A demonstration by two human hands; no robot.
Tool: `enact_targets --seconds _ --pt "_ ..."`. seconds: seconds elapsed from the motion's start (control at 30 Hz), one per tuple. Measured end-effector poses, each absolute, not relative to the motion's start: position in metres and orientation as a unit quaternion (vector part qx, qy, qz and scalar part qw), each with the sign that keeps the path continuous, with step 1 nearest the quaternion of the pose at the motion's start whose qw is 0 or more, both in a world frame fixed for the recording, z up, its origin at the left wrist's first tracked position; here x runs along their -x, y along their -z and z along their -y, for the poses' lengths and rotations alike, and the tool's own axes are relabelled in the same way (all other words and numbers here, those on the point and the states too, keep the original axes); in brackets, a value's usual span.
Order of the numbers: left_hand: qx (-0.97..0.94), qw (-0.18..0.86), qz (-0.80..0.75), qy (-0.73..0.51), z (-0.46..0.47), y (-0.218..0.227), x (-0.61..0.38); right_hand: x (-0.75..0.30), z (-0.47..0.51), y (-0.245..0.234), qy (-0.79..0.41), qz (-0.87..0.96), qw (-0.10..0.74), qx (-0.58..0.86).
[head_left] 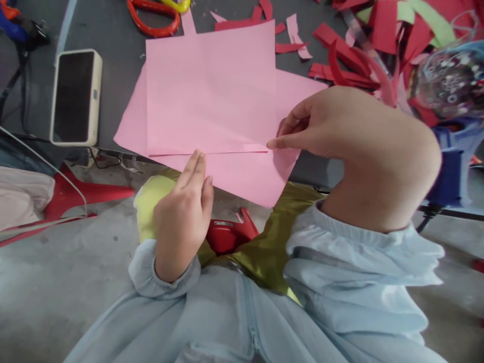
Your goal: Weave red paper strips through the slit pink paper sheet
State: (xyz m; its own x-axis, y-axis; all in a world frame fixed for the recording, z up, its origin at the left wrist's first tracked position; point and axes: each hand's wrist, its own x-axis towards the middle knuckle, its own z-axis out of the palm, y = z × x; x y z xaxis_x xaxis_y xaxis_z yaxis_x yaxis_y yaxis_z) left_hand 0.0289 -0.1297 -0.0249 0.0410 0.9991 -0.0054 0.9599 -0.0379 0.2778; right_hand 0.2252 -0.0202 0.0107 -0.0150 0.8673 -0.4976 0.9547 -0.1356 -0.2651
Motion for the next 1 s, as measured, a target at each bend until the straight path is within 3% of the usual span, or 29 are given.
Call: enact_targets --seconds 0.4,1.0 --pt "-0.688 0.064 -0.712 -0.128 0.132 0.027 -0.003 -0.224 0.018 -0.015 0.277 -0.651 0.128 -0.695" --pt "-0.644 0.041 -0.747 -0.162 0.134 0.036 0.007 -0.226 0.017 -0.012 0.286 -0.658 0.128 -0.684"
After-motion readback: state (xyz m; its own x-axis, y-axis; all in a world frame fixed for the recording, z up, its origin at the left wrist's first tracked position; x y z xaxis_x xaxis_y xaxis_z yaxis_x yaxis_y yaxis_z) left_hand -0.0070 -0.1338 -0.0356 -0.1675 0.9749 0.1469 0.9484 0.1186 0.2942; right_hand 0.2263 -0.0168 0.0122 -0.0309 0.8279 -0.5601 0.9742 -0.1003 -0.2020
